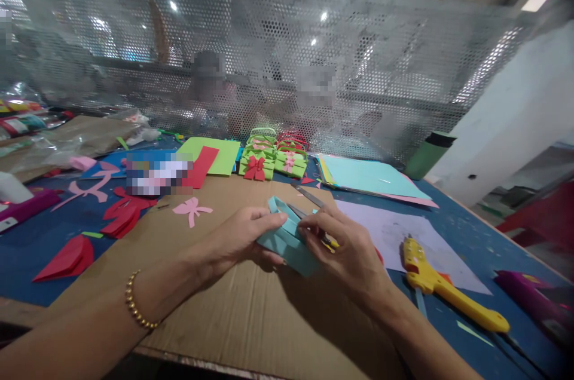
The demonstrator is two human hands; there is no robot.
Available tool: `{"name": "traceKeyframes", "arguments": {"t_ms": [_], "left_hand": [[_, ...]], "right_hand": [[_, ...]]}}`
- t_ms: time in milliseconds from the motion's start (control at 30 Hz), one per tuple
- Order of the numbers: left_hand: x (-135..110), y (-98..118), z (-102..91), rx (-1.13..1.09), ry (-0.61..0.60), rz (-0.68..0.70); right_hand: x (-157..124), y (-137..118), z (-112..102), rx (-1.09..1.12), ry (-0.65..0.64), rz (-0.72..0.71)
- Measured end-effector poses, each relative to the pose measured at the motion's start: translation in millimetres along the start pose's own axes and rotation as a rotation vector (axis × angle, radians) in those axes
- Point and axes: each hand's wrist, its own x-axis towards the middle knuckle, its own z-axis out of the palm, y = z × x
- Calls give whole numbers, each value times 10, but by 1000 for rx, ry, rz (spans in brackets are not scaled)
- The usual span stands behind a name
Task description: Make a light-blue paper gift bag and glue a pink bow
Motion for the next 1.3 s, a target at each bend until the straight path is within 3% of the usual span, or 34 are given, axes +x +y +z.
{"name": "traceKeyframes", "arguments": {"t_ms": [267,500,667,833,1000,1300], "left_hand": [[18,-9,-9,-60,10,25],[13,-37,-18,-31,-21,66],[22,1,-45,-2,53,18],[40,65,-115,-50,123,125],[26,87,-119,-96,141,161],[35,66,-107,-114,128,152]], "right_hand": [[2,16,13,-97,19,-92],[-6,-42,-4,-132,-51,-197],[-15,-29,-87,-61,-117,-187],[-14,85,-170,-92,-11,-100],[-52,123,-120,-99,-49,-157],[-36,163,-54,-155,3,-212]]}}
